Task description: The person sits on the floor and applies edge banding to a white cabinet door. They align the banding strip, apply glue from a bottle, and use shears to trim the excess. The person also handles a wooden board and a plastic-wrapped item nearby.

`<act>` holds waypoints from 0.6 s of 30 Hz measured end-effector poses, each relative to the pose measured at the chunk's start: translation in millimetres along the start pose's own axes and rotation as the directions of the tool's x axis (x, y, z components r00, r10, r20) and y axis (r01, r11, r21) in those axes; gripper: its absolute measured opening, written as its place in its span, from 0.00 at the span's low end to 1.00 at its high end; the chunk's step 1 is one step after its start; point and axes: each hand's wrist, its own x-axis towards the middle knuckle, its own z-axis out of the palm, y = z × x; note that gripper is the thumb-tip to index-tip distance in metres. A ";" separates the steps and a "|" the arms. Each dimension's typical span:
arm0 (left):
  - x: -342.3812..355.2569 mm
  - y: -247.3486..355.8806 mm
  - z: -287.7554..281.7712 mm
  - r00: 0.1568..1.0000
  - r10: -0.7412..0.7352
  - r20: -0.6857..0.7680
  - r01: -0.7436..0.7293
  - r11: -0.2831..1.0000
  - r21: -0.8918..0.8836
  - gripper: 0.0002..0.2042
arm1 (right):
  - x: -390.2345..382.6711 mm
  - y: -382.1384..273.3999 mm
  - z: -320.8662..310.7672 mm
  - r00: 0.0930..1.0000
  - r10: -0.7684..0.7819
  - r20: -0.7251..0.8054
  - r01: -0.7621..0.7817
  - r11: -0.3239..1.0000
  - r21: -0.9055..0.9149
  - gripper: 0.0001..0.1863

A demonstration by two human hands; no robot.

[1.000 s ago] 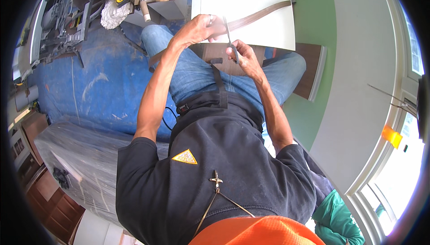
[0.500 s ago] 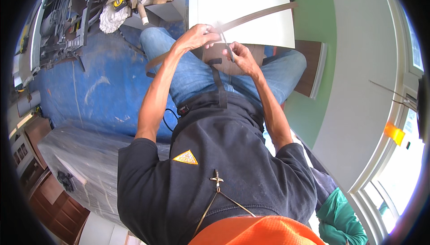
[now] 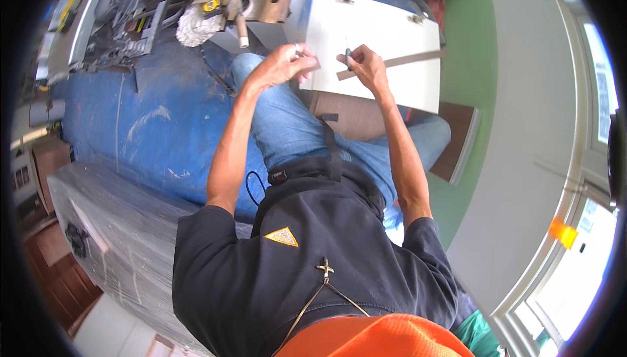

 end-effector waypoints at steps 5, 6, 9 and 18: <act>-29.0 -3.8 -10.4 0.996 0.014 -0.089 -0.017 0.999 -0.030 0.10 | 81.3 -45.6 90.8 0.965 -0.228 0.131 0.229 0.973 0.004 0.28; -36.0 -5.5 -13.6 0.993 0.012 -0.118 -0.017 0.999 -0.048 0.10 | 102.1 -51.6 109.3 0.970 -0.187 0.153 0.200 0.977 -0.073 0.29; -52.6 -14.0 -20.4 0.981 0.010 -0.193 -0.033 0.993 -0.116 0.08 | 158.6 -66.3 164.1 0.980 -0.087 0.180 0.130 0.962 -0.238 0.31; -13.9 -41.0 -12.9 0.998 -0.023 -0.056 0.012 0.985 -0.173 0.06 | 259.6 -88.1 248.3 0.944 -0.287 0.162 0.324 0.725 -0.608 0.18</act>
